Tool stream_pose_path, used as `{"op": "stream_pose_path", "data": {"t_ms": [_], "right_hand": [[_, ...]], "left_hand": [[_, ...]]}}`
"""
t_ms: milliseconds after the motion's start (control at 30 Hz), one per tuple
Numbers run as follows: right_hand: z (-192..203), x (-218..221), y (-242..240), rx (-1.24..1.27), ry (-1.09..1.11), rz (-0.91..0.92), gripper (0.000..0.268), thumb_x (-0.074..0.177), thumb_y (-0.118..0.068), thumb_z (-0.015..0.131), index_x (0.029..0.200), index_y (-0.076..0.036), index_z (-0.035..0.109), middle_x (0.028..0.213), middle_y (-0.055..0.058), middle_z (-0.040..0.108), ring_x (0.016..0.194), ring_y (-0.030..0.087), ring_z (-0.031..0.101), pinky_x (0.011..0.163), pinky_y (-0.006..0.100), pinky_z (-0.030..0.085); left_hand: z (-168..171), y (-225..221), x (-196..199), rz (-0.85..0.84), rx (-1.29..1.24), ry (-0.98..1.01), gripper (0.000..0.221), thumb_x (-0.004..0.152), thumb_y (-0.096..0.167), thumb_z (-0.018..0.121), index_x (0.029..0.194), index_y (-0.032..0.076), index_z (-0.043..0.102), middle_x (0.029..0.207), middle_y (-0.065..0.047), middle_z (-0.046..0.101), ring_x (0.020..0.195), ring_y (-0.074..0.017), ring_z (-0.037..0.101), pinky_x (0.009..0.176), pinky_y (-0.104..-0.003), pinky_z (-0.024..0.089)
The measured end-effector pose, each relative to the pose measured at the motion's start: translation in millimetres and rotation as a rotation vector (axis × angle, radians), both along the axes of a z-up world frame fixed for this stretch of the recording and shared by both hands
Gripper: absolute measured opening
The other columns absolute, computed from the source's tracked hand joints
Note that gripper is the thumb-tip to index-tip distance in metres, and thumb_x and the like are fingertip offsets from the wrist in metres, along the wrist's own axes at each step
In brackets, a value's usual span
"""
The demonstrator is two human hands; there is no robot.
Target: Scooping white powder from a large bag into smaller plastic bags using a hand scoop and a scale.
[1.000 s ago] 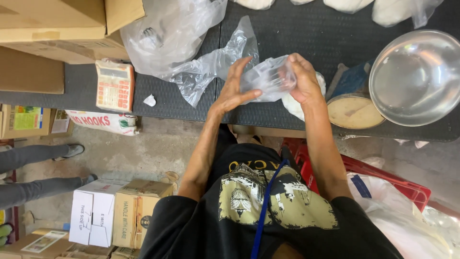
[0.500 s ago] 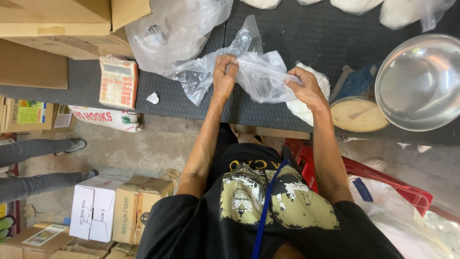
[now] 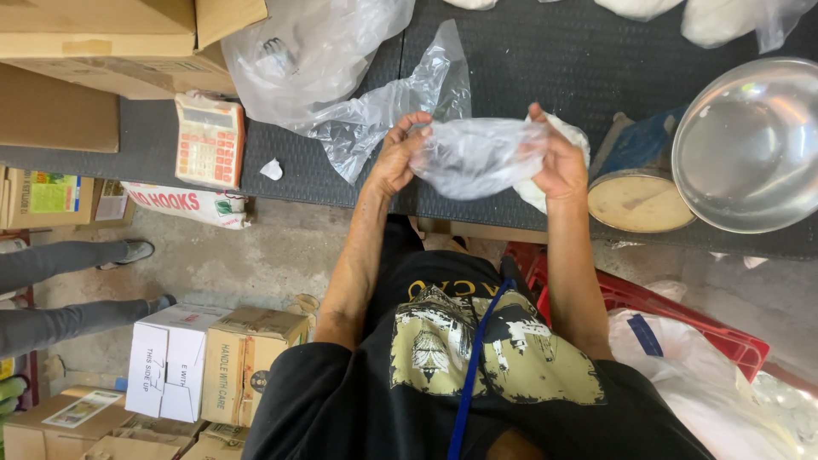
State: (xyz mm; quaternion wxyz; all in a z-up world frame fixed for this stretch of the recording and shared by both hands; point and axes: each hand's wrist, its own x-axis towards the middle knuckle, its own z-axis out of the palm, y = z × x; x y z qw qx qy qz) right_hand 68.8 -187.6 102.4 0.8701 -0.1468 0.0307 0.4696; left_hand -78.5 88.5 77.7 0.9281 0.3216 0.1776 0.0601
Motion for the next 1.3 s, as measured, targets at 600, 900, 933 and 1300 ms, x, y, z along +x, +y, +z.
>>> {"op": "stream_pose_path", "data": {"t_ms": [600, 900, 933, 1300], "right_hand": [[8.3, -31.3, 8.3, -0.867, -1.440, 0.284, 0.036, 0.093, 0.011, 0.075, 0.117, -0.016, 0.077, 0.110, 0.014, 0.059, 0.114, 0.028, 0.061, 0.104, 0.039, 0.051], [10.5, -8.8, 62.3, -1.695, -1.493, 0.262, 0.109, 0.073, 0.013, 0.067, 0.165, -0.025, 0.021, 0.145, 0.032, 0.028, 0.123, 0.050, 0.052, 0.100, 0.044, 0.050], [16.3, -10.8, 65.5, -1.699, -1.488, 0.262, 0.109, 0.073, 0.013, 0.067, 0.165, -0.025, 0.021, 0.145, 0.032, 0.028, 0.123, 0.050, 0.052, 0.100, 0.044, 0.050], [15.0, -23.8, -11.8, -1.856, -1.536, -0.196, 0.079, 0.085, -0.017, 0.087, 0.153, -0.005, 0.046, 0.152, 0.025, 0.040, 0.136, 0.044, 0.043, 0.110, 0.052, 0.040]], "left_hand": [[-18.7, -10.8, 9.3, 0.105, 1.708, 0.507, 0.047, 0.071, 0.004, 0.066, 0.118, -0.002, 0.069, 0.105, -0.036, 0.059, 0.075, -0.0516, 0.066, 0.067, -0.056, 0.055], [-16.9, -44.0, -15.4, -0.100, 1.650, 0.427, 0.021, 0.105, 0.025, 0.066, 0.112, 0.008, 0.076, 0.105, -0.024, 0.064, 0.086, -0.0415, 0.069, 0.079, -0.051, 0.056], [-6.5, -45.5, -17.1, -0.106, 1.650, 0.424, 0.021, 0.105, 0.025, 0.066, 0.112, 0.008, 0.076, 0.105, -0.024, 0.064, 0.086, -0.0415, 0.069, 0.079, -0.051, 0.056], [-72.0, -8.1, -21.1, 0.012, 1.534, 0.488, 0.044, 0.088, 0.017, 0.068, 0.131, 0.007, 0.069, 0.093, -0.019, 0.068, 0.090, -0.0358, 0.068, 0.085, -0.046, 0.054]]}}
